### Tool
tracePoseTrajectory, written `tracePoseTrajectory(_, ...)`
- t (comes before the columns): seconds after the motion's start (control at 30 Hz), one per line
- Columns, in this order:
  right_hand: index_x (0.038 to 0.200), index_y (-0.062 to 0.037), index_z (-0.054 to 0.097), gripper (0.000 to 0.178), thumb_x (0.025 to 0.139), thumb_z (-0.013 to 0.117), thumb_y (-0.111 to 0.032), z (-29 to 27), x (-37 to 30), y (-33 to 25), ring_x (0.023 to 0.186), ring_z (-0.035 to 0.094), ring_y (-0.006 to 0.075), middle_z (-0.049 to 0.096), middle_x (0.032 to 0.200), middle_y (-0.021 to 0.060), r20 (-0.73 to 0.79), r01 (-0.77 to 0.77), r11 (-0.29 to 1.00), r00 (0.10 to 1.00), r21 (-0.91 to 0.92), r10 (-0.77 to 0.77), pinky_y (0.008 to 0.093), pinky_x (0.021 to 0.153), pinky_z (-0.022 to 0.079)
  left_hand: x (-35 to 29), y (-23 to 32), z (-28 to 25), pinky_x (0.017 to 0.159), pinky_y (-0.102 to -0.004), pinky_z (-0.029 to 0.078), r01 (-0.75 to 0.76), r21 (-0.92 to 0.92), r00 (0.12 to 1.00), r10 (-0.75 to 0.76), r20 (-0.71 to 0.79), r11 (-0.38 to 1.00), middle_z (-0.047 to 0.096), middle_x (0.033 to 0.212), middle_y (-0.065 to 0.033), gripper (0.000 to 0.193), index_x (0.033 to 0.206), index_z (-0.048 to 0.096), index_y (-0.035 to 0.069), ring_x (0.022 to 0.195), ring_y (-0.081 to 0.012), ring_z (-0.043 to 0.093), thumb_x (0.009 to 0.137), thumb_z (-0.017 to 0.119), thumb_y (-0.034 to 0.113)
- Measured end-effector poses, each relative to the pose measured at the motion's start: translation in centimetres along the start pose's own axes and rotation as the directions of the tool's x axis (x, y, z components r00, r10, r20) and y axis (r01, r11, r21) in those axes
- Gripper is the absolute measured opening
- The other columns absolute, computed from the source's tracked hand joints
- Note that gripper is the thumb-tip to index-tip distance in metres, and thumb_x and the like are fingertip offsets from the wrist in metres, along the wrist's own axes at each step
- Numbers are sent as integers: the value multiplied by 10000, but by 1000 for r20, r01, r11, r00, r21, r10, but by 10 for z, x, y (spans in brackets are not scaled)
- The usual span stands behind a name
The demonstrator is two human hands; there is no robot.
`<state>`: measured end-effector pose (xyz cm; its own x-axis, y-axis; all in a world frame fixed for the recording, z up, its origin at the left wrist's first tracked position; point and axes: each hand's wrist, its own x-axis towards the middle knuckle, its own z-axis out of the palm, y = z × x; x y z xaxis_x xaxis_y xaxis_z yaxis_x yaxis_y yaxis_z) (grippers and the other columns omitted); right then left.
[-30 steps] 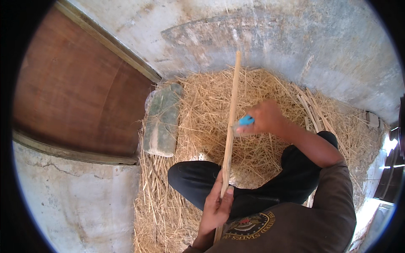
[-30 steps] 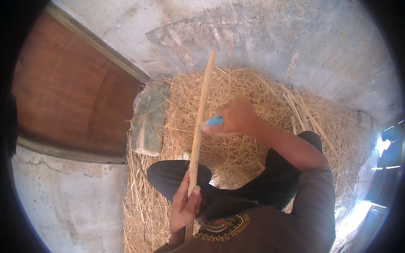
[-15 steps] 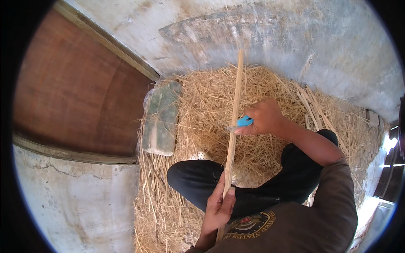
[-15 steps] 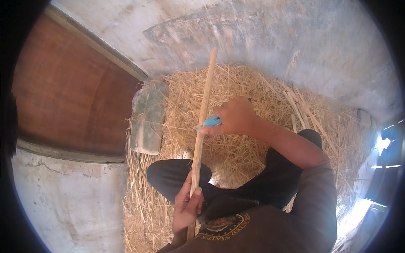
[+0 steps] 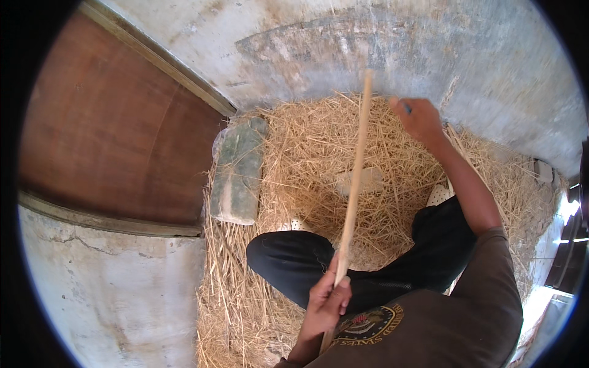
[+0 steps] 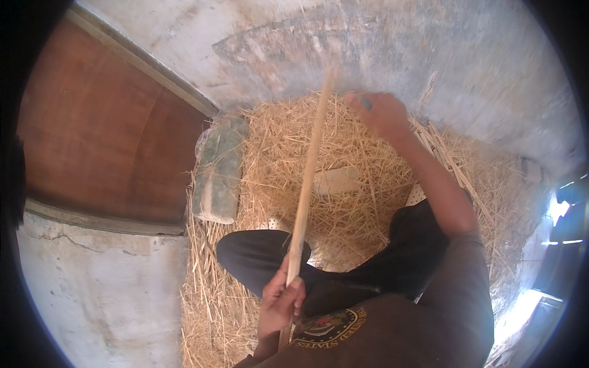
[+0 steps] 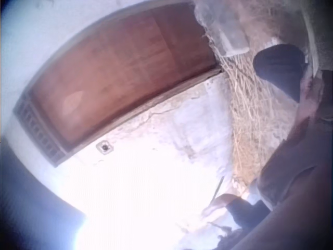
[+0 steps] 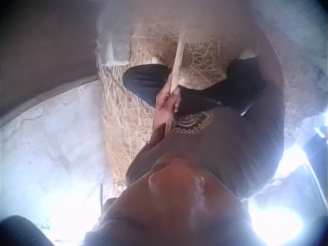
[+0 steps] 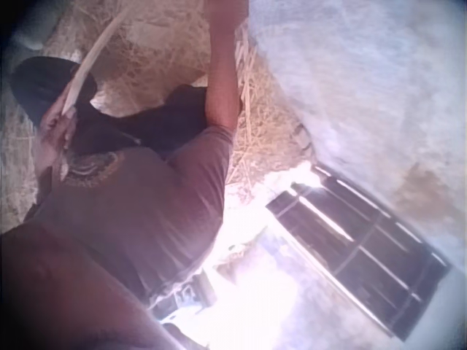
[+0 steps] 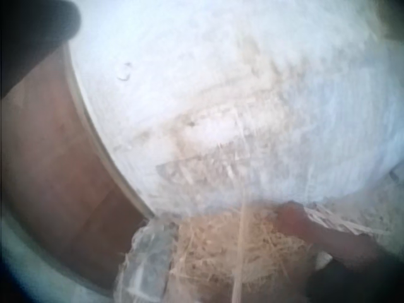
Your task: The person sits on a straw-covered floor and uses a blue utility knife to shave the surface of a long bamboo pole. They hold the pole with their left hand and repeatedly scrape the knife along its length to remove the outer layer, creating thin strips of bamboo.
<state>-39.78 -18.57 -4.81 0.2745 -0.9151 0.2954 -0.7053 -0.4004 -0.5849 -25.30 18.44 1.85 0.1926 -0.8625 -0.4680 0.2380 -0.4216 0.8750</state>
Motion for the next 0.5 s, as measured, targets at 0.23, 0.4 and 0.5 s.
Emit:
tracePoseTrajectory(0.23, 621, -113, 644, 567, 784, 629, -657, -6, -100, -84, 402, 536, 220, 508, 450, 50, 272, 617, 765, 717, 183, -642, 354, 427, 418, 7, -5, -12, 476, -181, 364, -113, -90, 993, 116, 33, 990, 425, 650, 3, 504, 1514, 229, 101, 523, -55, 379, 1037, 383, 157)
tracePoseTrajectory(0.4, 605, -112, 648, 668, 771, 547, -751, 6, -64, -59, 413, 557, 221, 529, 458, 55, 289, 364, 931, 888, 37, -359, 370, 419, 424, 3, -10, -8, 470, -183, 356, -135, -84, 985, 143, 97, 987, 412, 639, 5, 507, 1515, 216, 87, 518, -51, 371, 1040, 379, 160)
tracePoseTrajectory(0.5, 605, -109, 653, 719, 781, 492, -788, 6, -84, -71, 422, 569, 223, 533, 458, 57, 303, 484, 870, 818, 95, -489, 374, 424, 433, 4, -2, -5, 468, -181, 352, -76, -69, 997, 76, 1, 995, 405, 629, 6, 509, 1513, 217, 79, 512, -48, 362, 1040, 383, 161)
